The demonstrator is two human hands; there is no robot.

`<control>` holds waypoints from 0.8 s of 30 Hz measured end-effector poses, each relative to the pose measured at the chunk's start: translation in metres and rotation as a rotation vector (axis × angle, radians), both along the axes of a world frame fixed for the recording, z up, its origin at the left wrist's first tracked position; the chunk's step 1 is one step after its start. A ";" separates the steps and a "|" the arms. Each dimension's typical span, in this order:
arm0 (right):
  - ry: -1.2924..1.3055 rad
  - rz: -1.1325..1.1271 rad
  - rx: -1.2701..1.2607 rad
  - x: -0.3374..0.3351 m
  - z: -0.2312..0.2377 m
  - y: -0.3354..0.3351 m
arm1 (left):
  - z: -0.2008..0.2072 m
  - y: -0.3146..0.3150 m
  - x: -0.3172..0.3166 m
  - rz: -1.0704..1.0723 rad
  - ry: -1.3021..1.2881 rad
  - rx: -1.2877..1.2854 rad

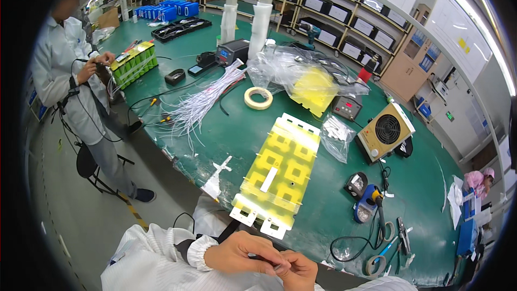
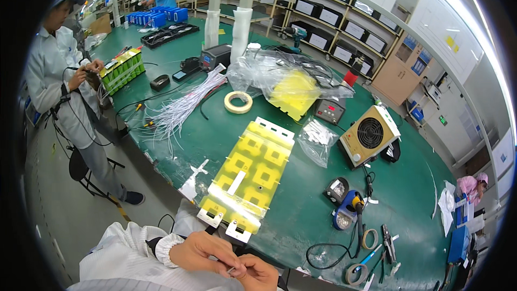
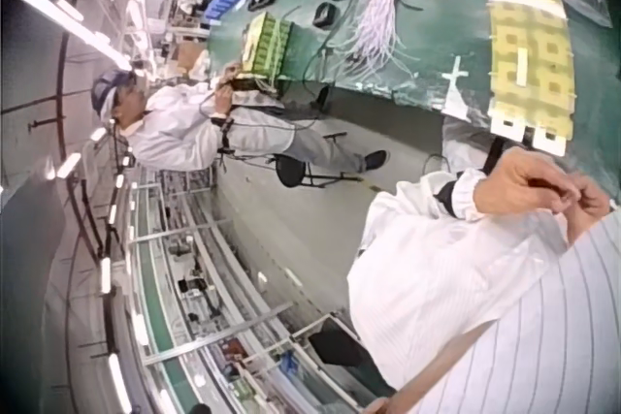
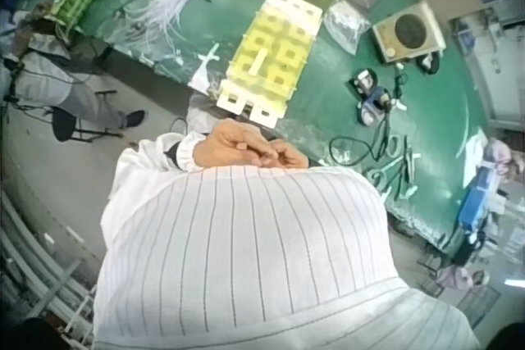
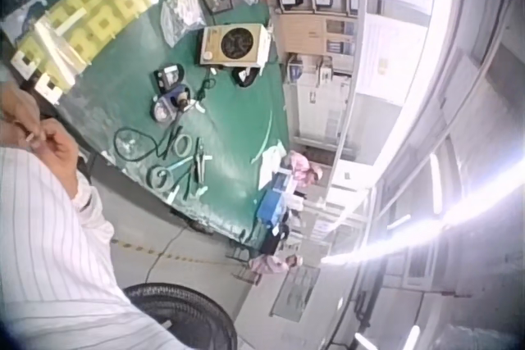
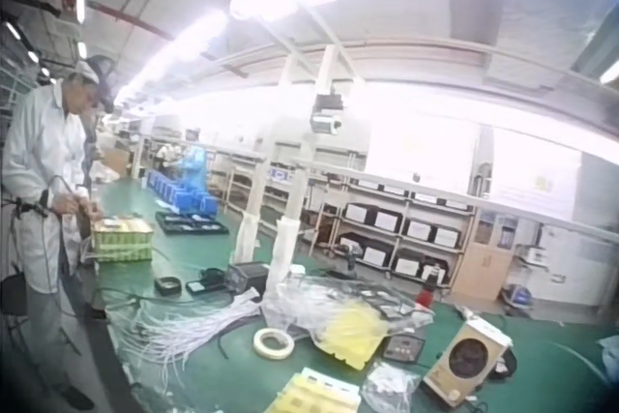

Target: Soldering wires and components to assemble battery packs on a factory workbench.

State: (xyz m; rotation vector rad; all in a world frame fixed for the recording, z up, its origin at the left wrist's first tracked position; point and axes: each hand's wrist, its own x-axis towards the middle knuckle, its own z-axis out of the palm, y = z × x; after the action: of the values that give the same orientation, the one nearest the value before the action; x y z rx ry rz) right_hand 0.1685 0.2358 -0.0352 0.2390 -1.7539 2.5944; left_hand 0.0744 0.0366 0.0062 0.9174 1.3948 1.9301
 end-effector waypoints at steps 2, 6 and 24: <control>0.078 -0.007 0.162 -0.004 0.008 0.004 | 0.007 -0.005 -0.001 0.103 0.152 -0.096; 0.280 -0.220 0.544 -0.014 0.050 0.003 | 0.011 -0.007 -0.002 0.389 0.383 -0.092; 0.038 -0.249 0.451 -0.027 0.068 -0.023 | 0.002 -0.014 -0.009 0.397 0.551 -0.107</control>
State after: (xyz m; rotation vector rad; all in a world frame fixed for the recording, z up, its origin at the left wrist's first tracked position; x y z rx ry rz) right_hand 0.1411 0.2132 0.0331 0.0614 -2.1734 1.9939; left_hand 0.0658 0.0228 0.0082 1.2557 2.1104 1.9287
